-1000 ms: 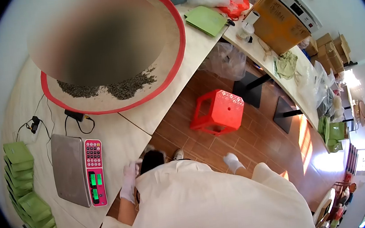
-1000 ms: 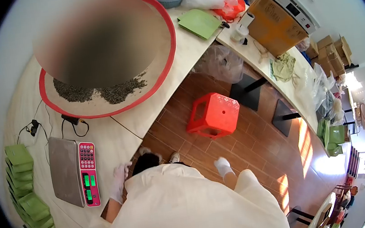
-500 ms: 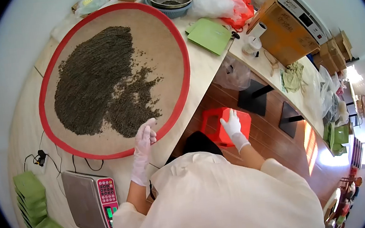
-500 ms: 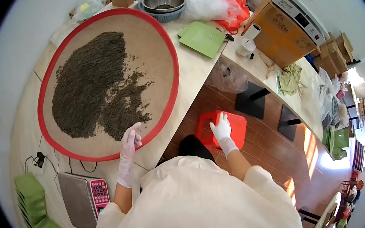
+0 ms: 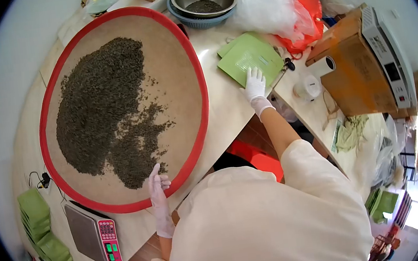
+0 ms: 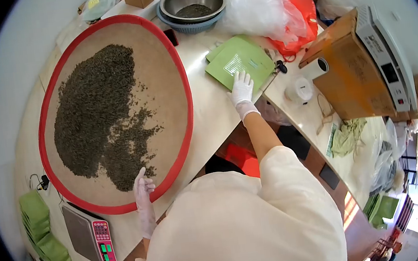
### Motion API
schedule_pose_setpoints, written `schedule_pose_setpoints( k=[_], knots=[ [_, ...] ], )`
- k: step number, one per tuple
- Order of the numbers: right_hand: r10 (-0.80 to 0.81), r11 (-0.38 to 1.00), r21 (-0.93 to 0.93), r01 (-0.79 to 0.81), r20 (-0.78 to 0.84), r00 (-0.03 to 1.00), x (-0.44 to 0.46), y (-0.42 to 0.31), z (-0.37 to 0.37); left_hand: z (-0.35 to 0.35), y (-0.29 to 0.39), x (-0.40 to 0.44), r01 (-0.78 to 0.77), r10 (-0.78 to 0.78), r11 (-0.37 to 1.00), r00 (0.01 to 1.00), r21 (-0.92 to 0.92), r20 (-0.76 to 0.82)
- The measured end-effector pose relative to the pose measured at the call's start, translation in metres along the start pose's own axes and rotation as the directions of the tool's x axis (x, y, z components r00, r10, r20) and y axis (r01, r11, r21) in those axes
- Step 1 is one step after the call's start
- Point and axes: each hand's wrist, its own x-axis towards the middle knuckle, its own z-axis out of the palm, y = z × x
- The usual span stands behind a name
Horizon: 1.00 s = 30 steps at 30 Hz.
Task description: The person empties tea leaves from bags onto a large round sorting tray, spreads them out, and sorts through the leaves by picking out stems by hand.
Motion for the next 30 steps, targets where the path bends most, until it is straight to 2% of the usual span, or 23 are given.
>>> schedule_pose_setpoints(
  k=[4, 6, 7, 9, 11, 13, 14, 15, 17, 18, 19, 20, 21, 22, 23, 24, 25, 27, 28, 29, 30],
  knots=[
    [-0.088, 0.994, 0.075, 0.078, 0.131, 0.987, 0.02, 0.025, 0.038, 0.045, 0.036, 0.006, 0.016, -0.018, 0.999, 0.999, -0.038, -0.032],
    [-0.06, 0.97, 0.243, -0.004, 0.257, 0.964, 0.023, 0.034, 0.024, 0.055, 0.048, 0.01, 0.0, 0.0, 1.0, 0.999, -0.008, -0.033],
    [-0.065, 0.969, 0.247, -0.001, 0.26, 0.963, 0.028, 0.043, 0.013, 0.058, 0.051, 0.012, -0.015, 0.015, 1.0, 1.0, 0.027, -0.024],
    [0.153, 0.864, 0.487, -0.128, -0.012, 0.988, 0.029, 0.071, -0.022, 0.057, 0.051, 0.012, -0.009, 0.009, 0.999, 1.0, 0.036, -0.013],
    [0.223, 0.739, 0.672, 0.03, -0.286, 0.932, 0.038, 0.092, -0.055, 0.051, 0.049, 0.017, -0.018, 0.018, 0.999, 1.0, 0.035, 0.0],
    [0.221, 0.728, 0.676, 0.111, -0.386, 0.896, 0.041, 0.096, -0.073, 0.046, 0.048, 0.027, -0.04, 0.04, 0.999, 0.999, 0.004, 0.034],
    [0.223, 0.411, 0.908, 0.085, -0.191, 0.956, 0.03, 0.087, -0.135, 0.046, 0.059, 0.027, 0.009, -0.006, 0.998, 0.999, -0.065, 0.047],
    [0.18, 0.256, 0.964, 0.072, -0.121, 0.976, 0.021, 0.08, -0.158, 0.048, 0.071, 0.027, -0.001, 0.004, 0.997, 0.999, -0.076, 0.037],
    [-0.14, 0.336, 0.878, 0.34, -0.311, 0.94, -0.003, 0.059, -0.207, 0.049, 0.091, 0.027, 0.081, -0.054, 0.956, 0.993, -0.283, 0.102],
    [-0.228, 0.344, 0.815, 0.467, -0.41, 0.883, -0.01, 0.044, -0.225, 0.035, 0.09, 0.029, 0.033, 0.047, 0.937, 0.974, -0.348, 0.22],
    [-0.291, 0.354, 0.751, 0.558, -0.478, 0.828, -0.017, 0.039, -0.232, 0.038, 0.096, 0.038, 0.031, 0.048, 0.938, 0.975, -0.345, 0.217],
    [-0.467, 0.372, 0.593, 0.714, -0.545, 0.696, -0.036, 0.013, -0.265, 0.025, 0.109, 0.03, 0.048, 0.097, 0.875, 0.958, -0.482, 0.271],
    [-0.48, 0.313, 0.607, 0.73, -0.562, 0.673, -0.049, -0.006, -0.276, 0.013, 0.12, 0.027, 0.09, 0.158, 0.797, 0.924, -0.598, 0.349],
    [-0.464, 0.283, 0.627, 0.726, -0.573, 0.676, -0.061, -0.01, -0.273, 0.02, 0.133, 0.035, 0.122, 0.162, 0.703, 0.932, -0.7, 0.325],
    [-0.513, 0.164, 0.63, 0.759, -0.603, 0.611, -0.065, -0.036, -0.28, 0.009, 0.14, 0.018, 0.066, 0.183, 0.55, 0.963, -0.832, 0.197],
    [-0.553, 0.108, 0.648, 0.754, -0.592, 0.587, -0.079, -0.057, -0.289, -0.011, 0.144, 0.005, 0.119, 0.253, 0.596, 0.911, -0.795, 0.326],
    [-0.554, 0.108, 0.643, 0.758, -0.594, 0.583, -0.089, -0.064, -0.289, -0.018, 0.149, 0.006, 0.117, 0.258, 0.592, 0.91, -0.797, 0.325],
    [-0.654, -0.045, 0.705, 0.708, -0.556, 0.513, -0.106, -0.106, -0.297, -0.052, 0.142, -0.032, 0.008, 0.398, 0.659, 0.845, -0.752, 0.358],
    [-0.658, -0.036, 0.683, 0.73, -0.566, 0.497, -0.103, -0.105, -0.291, -0.047, 0.149, -0.04, 0.04, 0.328, 0.622, 0.893, -0.782, 0.307],
    [-0.696, -0.108, 0.663, 0.741, -0.582, 0.42, -0.107, -0.128, -0.295, -0.068, 0.134, -0.057, -0.029, 0.351, 0.582, 0.911, -0.813, 0.218],
    [-0.695, -0.152, 0.692, 0.706, -0.583, 0.421, -0.116, -0.14, -0.297, -0.086, 0.117, -0.063, -0.137, 0.335, 0.691, 0.931, -0.71, 0.146]
  ],
)
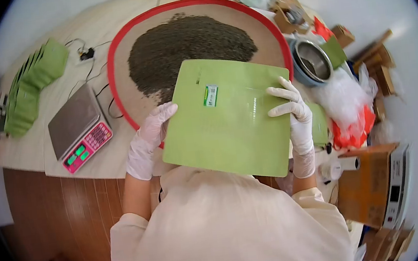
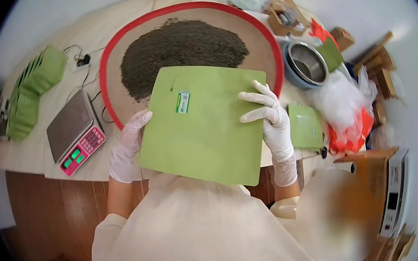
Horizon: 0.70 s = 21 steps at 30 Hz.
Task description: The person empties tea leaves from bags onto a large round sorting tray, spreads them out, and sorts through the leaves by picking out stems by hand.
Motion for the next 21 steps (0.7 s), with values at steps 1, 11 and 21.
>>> schedule_pose_setpoints(
  k=[1, 11, 21],
  knots=[
    [0.032, 0.998, 0.055, -0.031, -0.029, 0.999, -0.002, 0.0, 0.001, -0.009, 0.0, -0.001, 0.001, 0.009, 0.982, 0.999, 0.191, -0.048],
    [0.05, 0.967, 0.241, -0.077, 0.113, 0.992, 0.033, -0.075, 0.109, -0.022, 0.014, -0.103, -0.424, 0.509, 0.859, 0.648, 0.287, -0.567],
    [-0.509, 0.838, -0.035, 0.544, 0.304, 0.805, 0.033, -0.165, 0.217, -0.001, -0.019, -0.141, 0.223, 0.897, 0.343, 0.212, 0.913, -0.389]
  ],
)
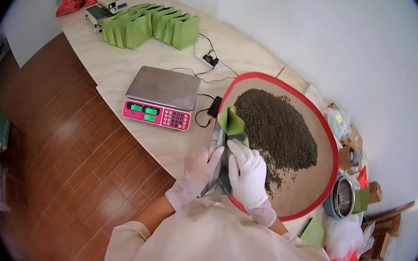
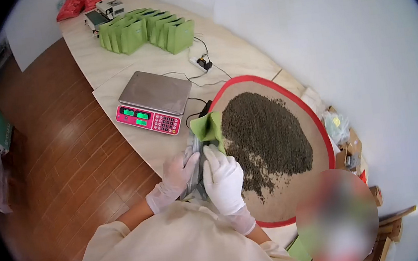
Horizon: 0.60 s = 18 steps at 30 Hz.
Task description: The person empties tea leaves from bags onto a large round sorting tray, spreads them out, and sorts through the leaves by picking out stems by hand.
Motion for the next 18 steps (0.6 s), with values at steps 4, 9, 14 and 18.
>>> schedule_pose_setpoints(
  k=[4, 9, 14, 18],
  knots=[
    [0.299, 0.953, -0.064, -0.296, 0.047, 0.953, -0.018, 0.011, 0.014, 0.001, -0.012, -0.001, -0.336, 0.364, 0.908, 0.928, 0.251, -0.073],
    [0.453, 0.864, 0.217, -0.453, 0.055, 0.89, -0.035, 0.021, 0.012, 0.026, -0.008, -0.001, -0.381, 0.389, 0.838, 0.919, 0.391, 0.063],
    [0.763, 0.187, 0.587, -0.788, 0.418, 0.493, -0.068, 0.052, 0.0, 0.034, 0.029, -0.004, -0.446, 0.348, 0.844, 0.879, 0.299, 0.327],
    [0.788, 0.025, 0.932, -0.361, 0.204, 0.581, -0.094, 0.082, -0.002, 0.071, 0.047, -0.034, -0.717, 0.631, 0.682, 0.676, 0.142, 0.381]
  ],
)
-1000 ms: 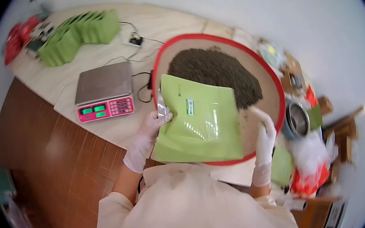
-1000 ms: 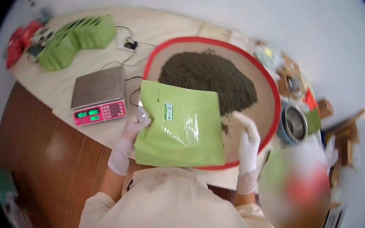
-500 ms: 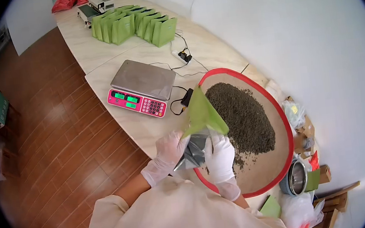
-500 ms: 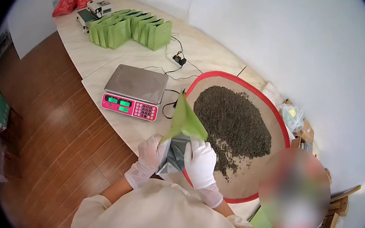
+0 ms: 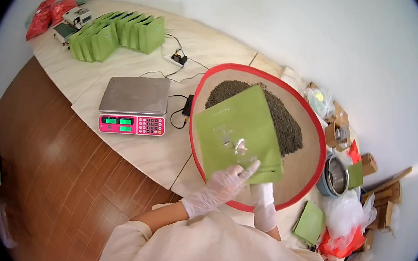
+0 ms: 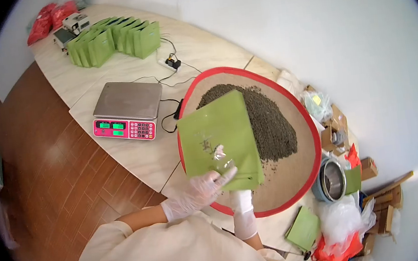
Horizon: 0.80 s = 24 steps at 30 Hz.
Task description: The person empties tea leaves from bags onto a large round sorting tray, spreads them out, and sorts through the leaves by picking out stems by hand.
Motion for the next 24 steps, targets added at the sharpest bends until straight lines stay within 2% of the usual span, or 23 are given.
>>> schedule_pose_setpoints(
  k=[3, 8, 10, 11, 12, 14, 15, 17, 19, 21, 22, 24],
  knots=[
    [0.055, 0.985, 0.164, -0.043, -0.07, 0.996, 0.005, -0.014, -0.016, 0.012, 0.031, 0.0, -0.126, 0.126, 0.987, 0.992, -0.098, -0.007],
    [0.082, 0.958, 0.28, -0.056, -0.082, 0.993, 0.013, -0.032, -0.034, 0.023, 0.049, -0.008, -0.133, 0.163, 0.939, 0.984, -0.318, 0.069],
    [0.094, 0.951, 0.301, -0.075, -0.049, 0.994, 0.025, -0.037, -0.03, 0.02, 0.051, -0.014, -0.254, 0.283, 0.935, 0.955, -0.249, 0.088],
    [0.099, 0.947, 0.311, -0.082, -0.041, 0.994, 0.028, -0.04, -0.03, 0.03, 0.051, -0.02, -0.247, 0.268, 0.947, 0.96, -0.205, 0.084],
    [0.101, 0.944, 0.318, -0.085, -0.033, 0.994, 0.033, -0.042, -0.028, 0.031, 0.047, -0.02, -0.275, 0.306, 0.932, 0.946, -0.237, 0.104],
    [0.106, 0.943, 0.32, -0.093, -0.025, 0.994, 0.037, -0.045, -0.026, 0.032, 0.027, -0.015, -0.244, 0.273, 0.959, 0.929, -0.142, 0.249],
    [0.111, 0.943, 0.318, -0.096, -0.03, 0.993, 0.033, -0.045, -0.028, 0.032, 0.013, -0.015, -0.265, 0.299, 0.951, 0.918, -0.157, 0.26],
    [0.113, 0.954, 0.284, -0.097, -0.039, 0.993, 0.023, -0.047, -0.031, 0.035, -0.017, -0.01, -0.355, 0.394, 0.903, 0.909, -0.243, 0.137],
    [0.118, 0.963, 0.248, -0.104, -0.04, 0.992, 0.014, -0.046, -0.033, 0.003, -0.032, 0.014, -0.045, 0.089, 0.898, 0.993, -0.438, 0.08],
    [0.135, 0.972, 0.197, -0.127, -0.031, 0.99, 0.002, -0.04, -0.031, -0.039, -0.029, 0.055, 0.013, -0.1, 0.876, 0.983, -0.482, -0.155],
    [0.142, 0.977, 0.166, -0.135, -0.027, 0.99, -0.005, -0.036, -0.03, -0.05, -0.027, 0.069, 0.067, -0.16, 0.857, 0.977, -0.51, -0.142],
    [0.158, 0.981, 0.119, -0.156, -0.01, 0.987, -0.015, -0.028, -0.027, -0.044, -0.034, 0.087, 0.028, -0.048, 0.906, 0.998, -0.423, -0.037]
  ],
)
